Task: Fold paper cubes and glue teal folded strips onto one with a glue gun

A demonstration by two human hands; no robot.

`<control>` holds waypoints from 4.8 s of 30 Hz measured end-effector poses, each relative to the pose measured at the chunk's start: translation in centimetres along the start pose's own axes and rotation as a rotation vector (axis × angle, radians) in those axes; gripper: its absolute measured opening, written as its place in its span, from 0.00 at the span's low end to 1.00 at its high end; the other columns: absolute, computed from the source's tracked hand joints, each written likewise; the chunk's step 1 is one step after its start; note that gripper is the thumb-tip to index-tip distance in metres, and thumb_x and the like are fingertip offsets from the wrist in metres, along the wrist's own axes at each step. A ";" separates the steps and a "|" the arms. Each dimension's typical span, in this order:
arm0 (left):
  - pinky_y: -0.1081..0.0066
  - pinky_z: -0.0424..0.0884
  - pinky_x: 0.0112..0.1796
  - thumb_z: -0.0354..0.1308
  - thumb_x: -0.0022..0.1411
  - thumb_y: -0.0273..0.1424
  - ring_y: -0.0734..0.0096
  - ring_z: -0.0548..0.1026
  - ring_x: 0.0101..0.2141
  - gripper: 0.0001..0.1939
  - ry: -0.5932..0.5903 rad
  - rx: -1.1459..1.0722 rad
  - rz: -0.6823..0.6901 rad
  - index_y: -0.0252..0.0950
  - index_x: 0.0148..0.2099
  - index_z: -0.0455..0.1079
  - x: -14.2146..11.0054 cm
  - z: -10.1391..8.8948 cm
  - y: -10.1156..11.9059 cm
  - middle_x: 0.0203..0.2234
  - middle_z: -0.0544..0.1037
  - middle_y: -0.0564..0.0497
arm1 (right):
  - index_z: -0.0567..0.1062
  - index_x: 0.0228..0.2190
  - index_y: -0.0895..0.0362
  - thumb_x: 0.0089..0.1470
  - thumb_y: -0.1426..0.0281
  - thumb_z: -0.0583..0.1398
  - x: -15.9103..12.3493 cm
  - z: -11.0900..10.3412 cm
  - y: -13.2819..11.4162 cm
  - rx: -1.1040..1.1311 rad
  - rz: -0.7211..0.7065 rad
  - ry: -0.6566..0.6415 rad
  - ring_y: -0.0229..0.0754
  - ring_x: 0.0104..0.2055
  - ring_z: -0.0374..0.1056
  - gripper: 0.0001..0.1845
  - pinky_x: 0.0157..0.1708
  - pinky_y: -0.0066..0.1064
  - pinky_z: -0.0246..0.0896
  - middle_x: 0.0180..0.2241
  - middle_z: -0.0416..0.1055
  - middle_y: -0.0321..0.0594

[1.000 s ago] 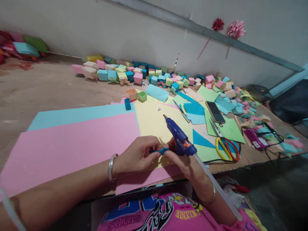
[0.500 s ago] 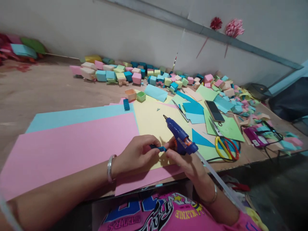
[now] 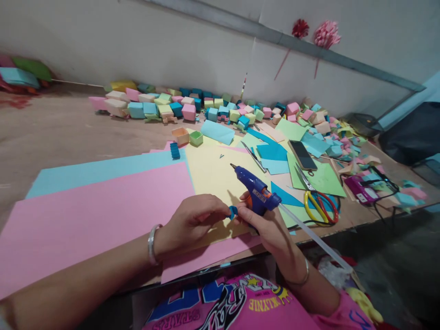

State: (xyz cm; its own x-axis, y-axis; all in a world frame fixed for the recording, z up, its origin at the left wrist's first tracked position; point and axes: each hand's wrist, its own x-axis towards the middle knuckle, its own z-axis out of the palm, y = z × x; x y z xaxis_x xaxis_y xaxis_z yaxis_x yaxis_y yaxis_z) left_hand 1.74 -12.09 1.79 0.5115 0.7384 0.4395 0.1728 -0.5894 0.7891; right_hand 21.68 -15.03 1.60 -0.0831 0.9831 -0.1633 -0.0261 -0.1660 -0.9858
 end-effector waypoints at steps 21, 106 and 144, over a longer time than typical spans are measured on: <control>0.76 0.73 0.25 0.67 0.51 0.22 0.73 0.77 0.27 0.11 0.287 0.102 -0.207 0.37 0.38 0.75 -0.7 0.5 -0.8 0.27 0.81 0.53 | 0.66 0.27 0.55 0.53 0.71 0.64 -3.0 -3.4 -1.1 -0.639 -0.428 -0.057 0.39 0.35 0.65 0.10 0.34 0.29 0.58 0.33 0.66 0.37; 0.74 0.79 0.37 0.59 0.61 0.23 0.71 0.82 0.35 0.06 0.196 0.289 0.198 0.39 0.39 0.75 0.3 -0.9 -0.1 0.34 0.83 0.50 | 0.63 0.26 0.54 0.52 0.76 0.59 -3.6 -3.9 -0.4 -0.667 -0.462 -0.089 0.40 0.34 0.64 0.09 0.32 0.29 0.59 0.34 0.65 0.39; 0.75 0.75 0.33 0.62 0.59 0.26 0.71 0.81 0.33 0.05 -0.086 0.042 0.121 0.38 0.39 0.71 0.1 -0.4 0.2 0.32 0.82 0.50 | 0.70 0.32 0.54 0.51 0.67 0.64 -0.8 0.2 0.6 -0.300 -0.294 0.082 0.37 0.28 0.70 0.08 0.29 0.29 0.67 0.30 0.74 0.36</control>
State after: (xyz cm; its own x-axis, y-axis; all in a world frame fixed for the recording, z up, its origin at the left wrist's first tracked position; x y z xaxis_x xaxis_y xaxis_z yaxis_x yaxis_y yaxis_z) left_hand 1.47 -12.01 2.22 0.6004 0.6314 0.4909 0.1394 -0.6870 0.7131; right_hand 21.49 -15.94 1.14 -0.0355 0.9901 0.1355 0.2555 0.1401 -0.9566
